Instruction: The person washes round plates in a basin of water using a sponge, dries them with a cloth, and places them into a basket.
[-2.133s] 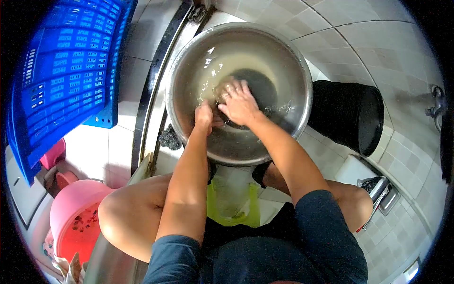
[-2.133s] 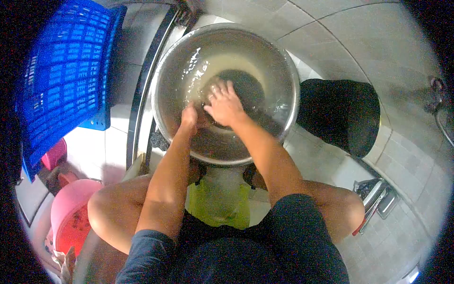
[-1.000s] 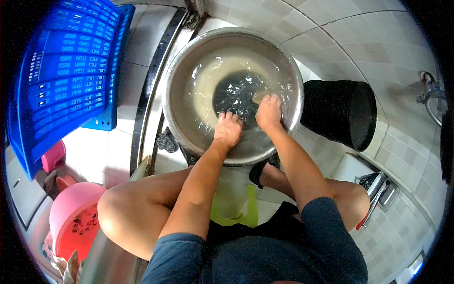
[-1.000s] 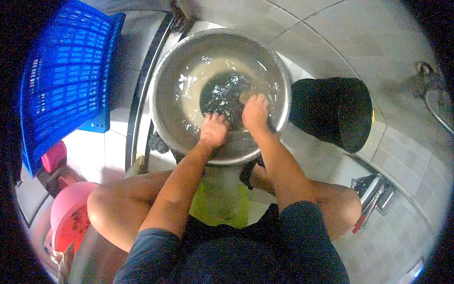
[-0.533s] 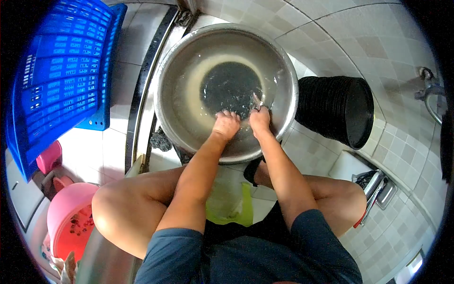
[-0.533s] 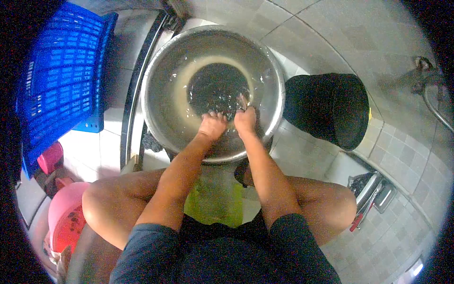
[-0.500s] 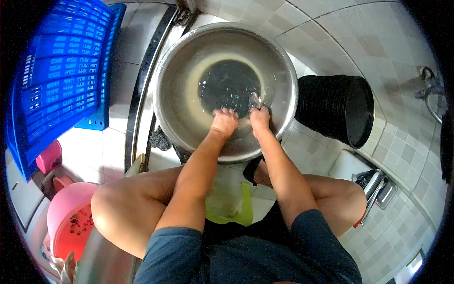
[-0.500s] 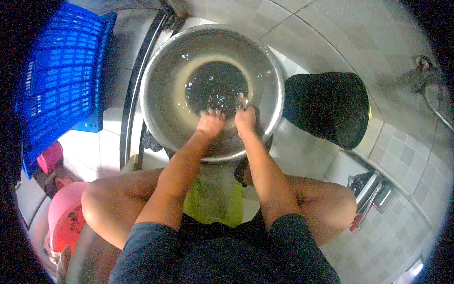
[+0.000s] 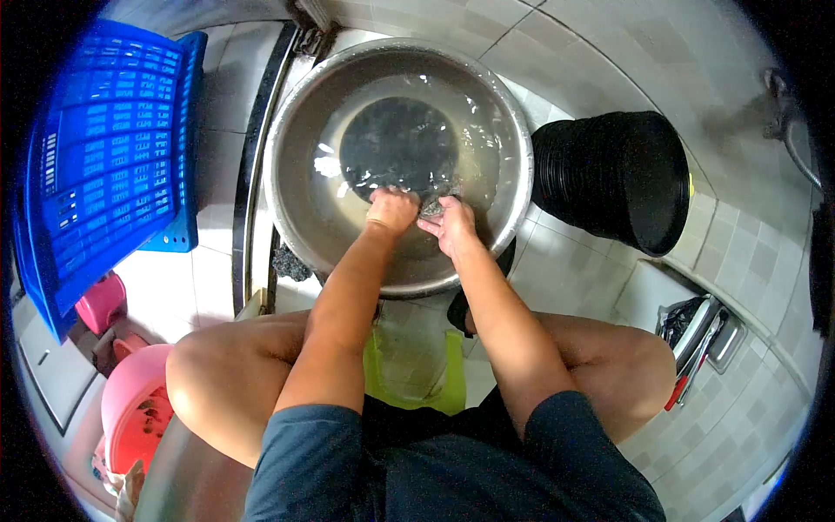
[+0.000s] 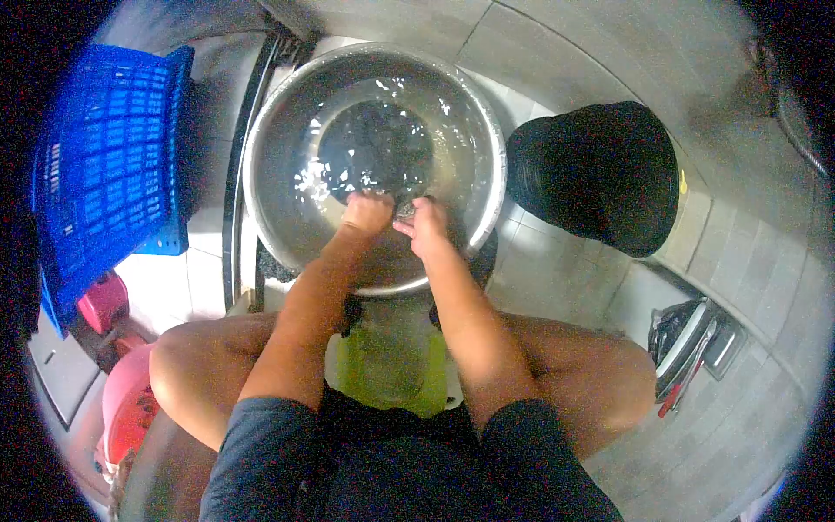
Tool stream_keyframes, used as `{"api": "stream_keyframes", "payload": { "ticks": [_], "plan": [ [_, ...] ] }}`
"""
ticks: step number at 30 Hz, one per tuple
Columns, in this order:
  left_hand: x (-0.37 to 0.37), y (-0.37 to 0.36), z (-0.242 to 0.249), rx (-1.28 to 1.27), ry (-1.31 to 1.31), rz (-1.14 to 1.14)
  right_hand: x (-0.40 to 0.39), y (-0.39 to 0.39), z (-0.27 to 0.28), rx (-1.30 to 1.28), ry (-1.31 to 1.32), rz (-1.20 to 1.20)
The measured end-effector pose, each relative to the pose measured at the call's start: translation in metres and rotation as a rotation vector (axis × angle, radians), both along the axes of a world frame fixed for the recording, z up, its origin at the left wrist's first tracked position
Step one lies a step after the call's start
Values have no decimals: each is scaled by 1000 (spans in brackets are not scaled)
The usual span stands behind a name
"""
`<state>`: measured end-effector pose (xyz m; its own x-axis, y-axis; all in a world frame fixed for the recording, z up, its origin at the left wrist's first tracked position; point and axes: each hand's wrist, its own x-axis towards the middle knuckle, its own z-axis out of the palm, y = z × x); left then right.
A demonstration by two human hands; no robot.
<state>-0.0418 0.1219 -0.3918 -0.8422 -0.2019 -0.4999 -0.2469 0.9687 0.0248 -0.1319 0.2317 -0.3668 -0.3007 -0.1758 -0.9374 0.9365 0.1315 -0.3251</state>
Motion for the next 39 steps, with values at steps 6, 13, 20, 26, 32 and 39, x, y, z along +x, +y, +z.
{"api": "stream_keyframes", "payload": {
  "ticks": [6, 13, 20, 26, 32, 39],
  "plan": [
    [-3, -11, 22, -65, 95, -69, -2, 5, 0, -27, 42, -13],
    [-21, -17, 70, 213, 66, -25, -22, 2, 11, 217, 183, -150],
    [-28, -14, 112, 293, 136, 42, -29, 19, 34, -4, 203, -107],
    [-50, -29, 155, 372, 320, 234, -29, 24, 37, -82, 166, -136],
    [-51, -69, 148, 1006, 758, 974, -29, 24, 48, -96, 185, -149],
    [-7, -81, 131, 1407, 1066, 1560, -26, 10, 61, -56, 469, -9]
  ]
}}
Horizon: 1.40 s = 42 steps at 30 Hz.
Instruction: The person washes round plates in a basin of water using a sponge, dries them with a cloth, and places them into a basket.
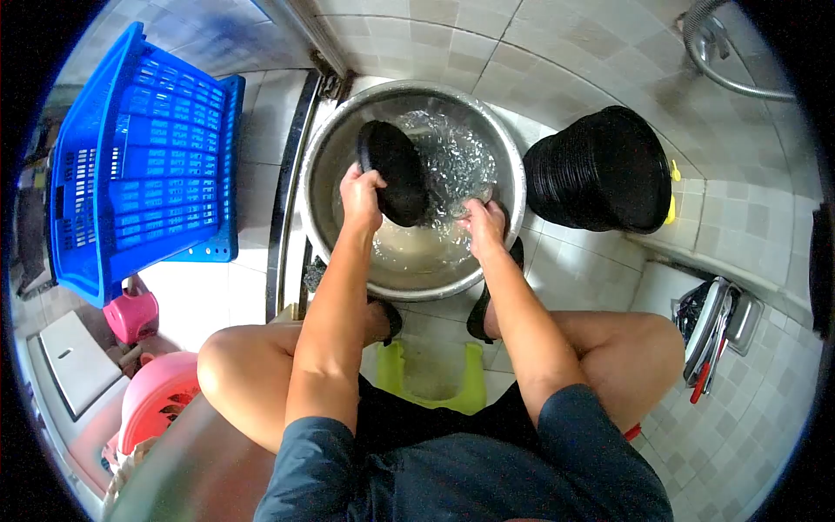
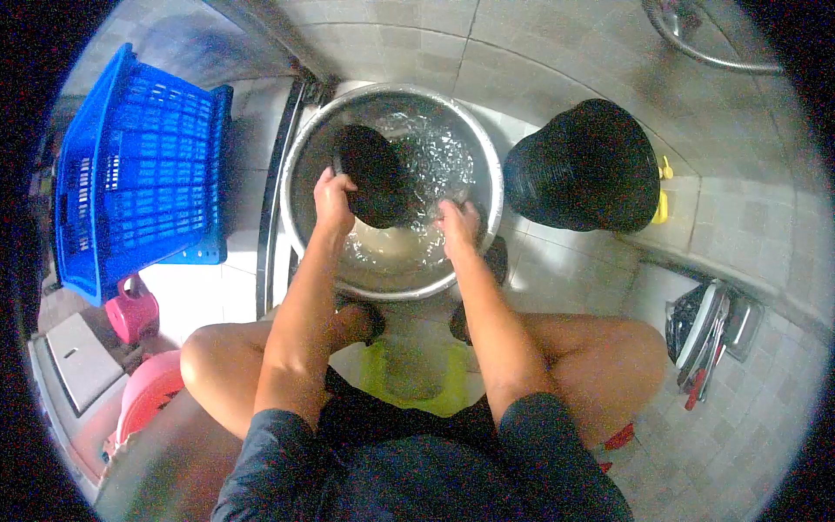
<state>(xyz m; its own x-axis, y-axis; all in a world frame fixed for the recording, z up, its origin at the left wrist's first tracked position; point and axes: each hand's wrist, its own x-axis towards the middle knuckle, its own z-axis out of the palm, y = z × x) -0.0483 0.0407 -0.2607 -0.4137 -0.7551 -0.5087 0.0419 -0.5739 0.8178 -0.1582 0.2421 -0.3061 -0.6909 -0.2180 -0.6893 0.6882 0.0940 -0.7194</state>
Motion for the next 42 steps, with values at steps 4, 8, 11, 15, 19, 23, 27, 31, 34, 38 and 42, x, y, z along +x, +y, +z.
{"api": "stream_keyframes", "payload": {
  "ticks": [4, 8, 11, 15, 19, 23, 27, 31, 34, 38, 42],
  "plan": [
    [38, -1, -26, 83, -110, 151, 4, -12, -11, 93, 237, 195],
    [65, 12, -66, 218, -198, 167, 8, -11, -41, 493, 661, 443],
    [73, 20, -81, 246, -236, 158, 19, -17, -23, 579, 805, 649],
    [77, 31, -129, 372, -253, 137, 44, -17, -17, 521, 901, 928],
    [67, 32, -118, 540, -203, 171, 58, -24, -14, 577, 1057, 1057],
    [66, 38, -146, 452, -179, 173, 29, -60, -28, 700, 1165, 1113],
    [64, 35, -137, 484, -223, 188, 4, -111, -46, 740, 1180, 1149],
    [60, 26, -111, 675, -55, 216, 6, -148, -45, 569, 1311, 1287],
    [57, 20, -91, 830, 32, 304, 20, -155, -35, 471, 1328, 1517],
    [71, 25, -129, 770, 250, 397, 54, -127, -25, 287, 1196, 1585],
    [60, 19, -99, 756, 261, 355, 76, -63, -11, 321, 1071, 1610]
  ]
}}
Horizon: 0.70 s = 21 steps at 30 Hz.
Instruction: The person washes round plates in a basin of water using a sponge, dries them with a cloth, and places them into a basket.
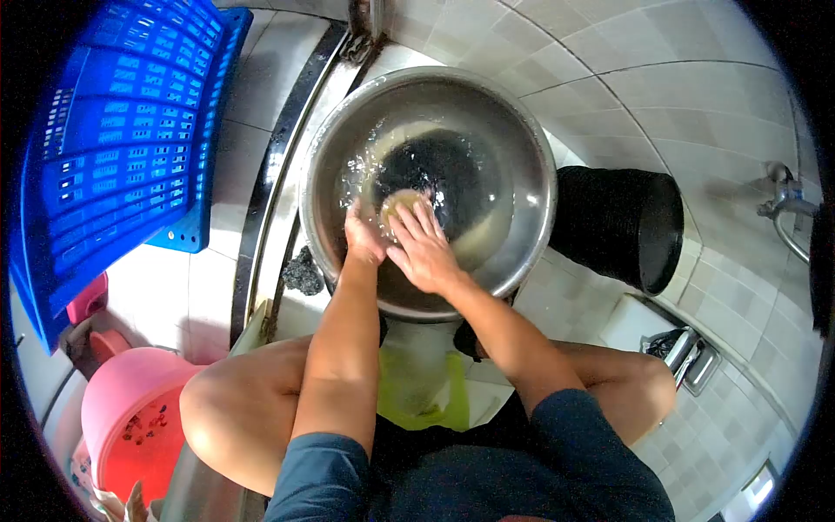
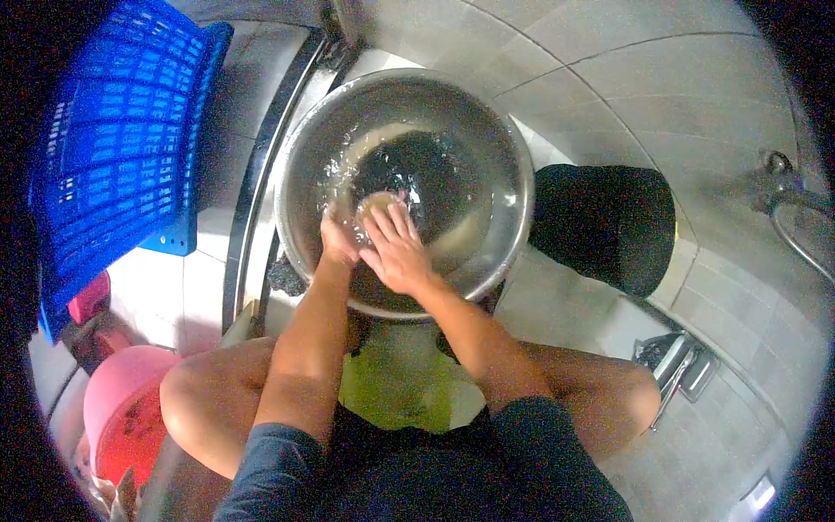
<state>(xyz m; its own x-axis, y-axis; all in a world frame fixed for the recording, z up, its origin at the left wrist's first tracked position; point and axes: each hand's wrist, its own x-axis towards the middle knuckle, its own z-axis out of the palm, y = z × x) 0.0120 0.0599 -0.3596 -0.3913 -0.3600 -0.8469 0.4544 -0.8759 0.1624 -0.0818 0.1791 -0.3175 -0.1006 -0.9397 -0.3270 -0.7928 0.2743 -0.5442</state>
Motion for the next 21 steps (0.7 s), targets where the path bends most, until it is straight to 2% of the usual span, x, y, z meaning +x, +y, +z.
{"api": "stream_keyframes", "payload": {
  "ticks": [1, 2, 3, 5, 6, 9, 11, 13, 15, 17, 18, 19, 21],
  "plan": [
    [-6, -2, 15, 64, -45, 12, 5, 17, 3, 21, -13, -52],
    [-3, -1, 12, 58, -74, -153, 8, 29, 4, 74, 48, -92],
    [-1, 0, 11, 22, -14, -242, 6, 35, 11, 192, -12, -178],
    [6, 6, -29, -48, 72, -289, -3, 39, 5, 280, 105, -280],
    [5, 8, -36, -85, 50, -300, -12, 35, 3, 219, 209, -311],
    [2, 6, -22, -123, -5, -336, -46, 9, -21, 233, 180, -545],
    [1, 4, -15, -65, -13, -349, -64, -14, -30, 192, 233, -596],
    [3, 4, -28, -61, 8, -344, -65, -33, -35, 146, 291, -579],
    [7, 4, -44, -2, 83, -357, -58, -45, -38, 63, 296, -347],
    [-8, -1, 9, 6, -79, -338, -35, -43, -20, -54, 241, -206],
    [6, 5, -36, -97, 118, -267, -22, -38, -17, -70, 193, -196],
    [-5, 1, 11, -61, -6, -217, -9, -30, -13, -88, 145, -186],
    [8, 5, -31, -18, -5, -157, 15, -5, 0, -94, 30, -158]
  ]
}}
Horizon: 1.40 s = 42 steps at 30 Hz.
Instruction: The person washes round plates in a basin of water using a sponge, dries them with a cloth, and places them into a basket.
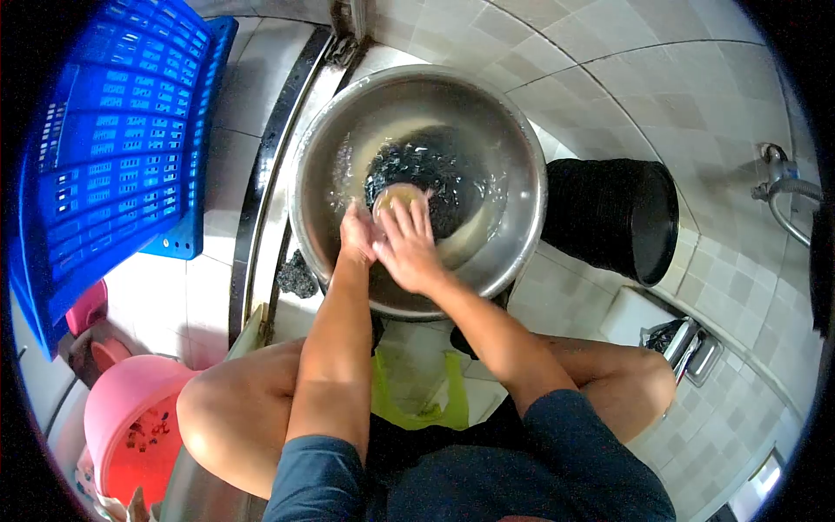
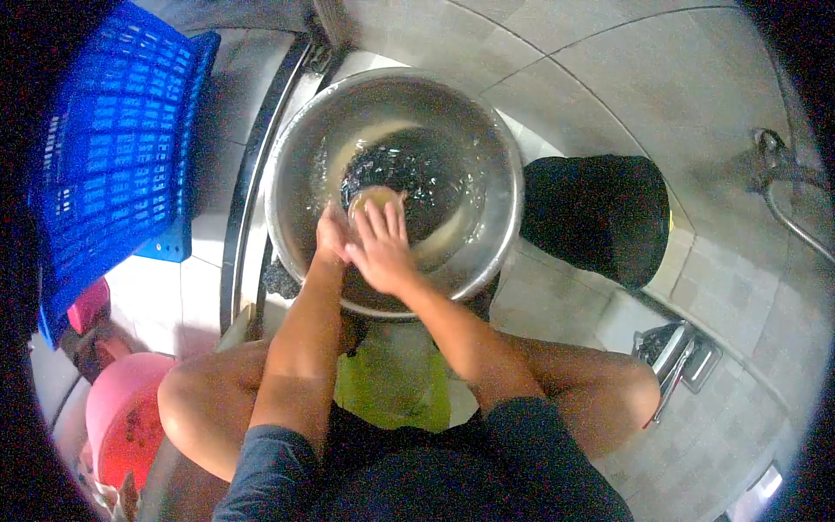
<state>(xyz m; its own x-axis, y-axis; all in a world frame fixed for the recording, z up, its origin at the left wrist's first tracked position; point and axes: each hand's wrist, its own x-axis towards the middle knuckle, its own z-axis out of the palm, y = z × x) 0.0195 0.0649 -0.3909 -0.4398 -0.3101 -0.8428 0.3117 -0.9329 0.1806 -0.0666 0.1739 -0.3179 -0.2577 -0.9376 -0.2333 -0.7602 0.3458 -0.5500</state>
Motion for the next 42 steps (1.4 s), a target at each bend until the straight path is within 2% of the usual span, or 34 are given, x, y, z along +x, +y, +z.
{"api": "stream_keyframes", "payload": {
  "ticks": [1, 2, 4, 5, 8, 10, 12, 14, 16, 18, 20, 21, 22, 24, 26, 28, 29, 30, 32, 33, 34, 35, 37, 39, 42],
  "plan": [
    [-10, -1, 22, 64, -82, 68, 9, 13, 12, 26, -56, 13],
    [4, 5, -33, 3, -70, 65, 18, 27, 14, 84, -73, -1],
    [-7, 0, 11, -19, 99, -45, 29, 43, 23, 194, -79, -137],
    [-13, -7, 42, 57, 13, -184, 27, 40, 22, 262, -63, -228],
    [-10, 1, 14, -13, 64, -159, 1, 33, -10, 269, 4, -543],
    [-9, 3, 8, -28, 112, -162, -34, 18, -24, 317, -90, -734],
    [-8, 4, 5, -104, 3, -197, -68, 4, -44, 325, 72, -702],
    [-10, 2, 14, -70, 9, -208, -92, -27, -30, 384, 100, -672],
    [-10, -1, 21, -2, 33, -232, -106, -47, -43, 186, 140, -552],
    [-9, 0, 11, -32, 30, -234, -110, -71, -40, 187, 90, -385],
    [-10, 2, 6, -36, 91, -160, -99, -87, -28, 156, 102, -193],
    [-17, -5, 47, -22, 22, -156, -89, -90, -28, 127, 123, -96],
    [-16, -6, 47, 76, 34, -94, -79, -89, -24, 62, 119, -1],
    [-9, -7, 45, 117, 103, -11, -52, -78, -15, -26, 92, 92],
    [-4, -2, 24, -77, 15, 49, -24, -51, 0, -38, 15, 130],
    [2, -2, 3, -37, 209, 112, 0, -17, 13, 16, -69, 113],
    [7, -4, -2, 134, 257, 120, 10, -1, 22, 43, -111, 34],
    [3, -2, 5, 87, 132, 112, 17, 13, 29, 68, -151, -46],
    [-13, -7, 51, 9, 35, 46, 19, 38, 30, 130, -55, -66],
    [-1, -6, 19, -24, 270, -45, 14, 41, 26, 149, -14, -130],
    [-14, -8, 32, 80, -202, -85, 7, 40, 20, 167, 25, -193],
    [-14, -7, 35, 45, -62, -92, -6, 35, 11, 152, 30, -283],
    [-9, -6, 32, 30, 133, -147, -37, 22, -6, 125, 197, -312],
    [-9, -1, 21, -29, 80, -223, -72, 3, -26, 121, 263, -341],
    [-10, 0, 12, -88, 39, -313, -106, -35, -31, 249, 79, -470]
  ]
}}
